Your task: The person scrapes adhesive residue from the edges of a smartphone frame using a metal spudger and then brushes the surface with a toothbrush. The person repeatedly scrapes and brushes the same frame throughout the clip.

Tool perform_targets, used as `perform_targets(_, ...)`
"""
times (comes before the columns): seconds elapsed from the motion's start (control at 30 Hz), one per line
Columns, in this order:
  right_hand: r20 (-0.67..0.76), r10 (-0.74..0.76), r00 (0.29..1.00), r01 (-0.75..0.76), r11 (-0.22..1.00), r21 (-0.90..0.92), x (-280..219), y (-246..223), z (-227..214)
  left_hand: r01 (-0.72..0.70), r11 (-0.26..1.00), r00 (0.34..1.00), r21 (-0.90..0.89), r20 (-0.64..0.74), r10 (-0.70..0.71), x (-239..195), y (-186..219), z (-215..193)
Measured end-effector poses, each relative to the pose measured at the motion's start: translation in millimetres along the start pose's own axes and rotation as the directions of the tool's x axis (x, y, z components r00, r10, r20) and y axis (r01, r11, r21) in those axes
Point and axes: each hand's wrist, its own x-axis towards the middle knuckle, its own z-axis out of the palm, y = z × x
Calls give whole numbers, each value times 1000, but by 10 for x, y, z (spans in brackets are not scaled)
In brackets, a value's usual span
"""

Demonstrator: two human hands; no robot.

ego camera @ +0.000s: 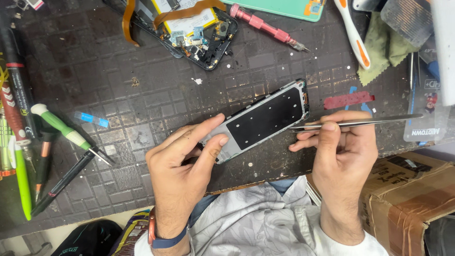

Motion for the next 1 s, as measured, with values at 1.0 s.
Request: perform_targets(1.0, 29, -71, 997, 74, 990, -124, -93, 54, 33, -23, 1000, 1000, -1, 13, 23, 3, 11, 6)
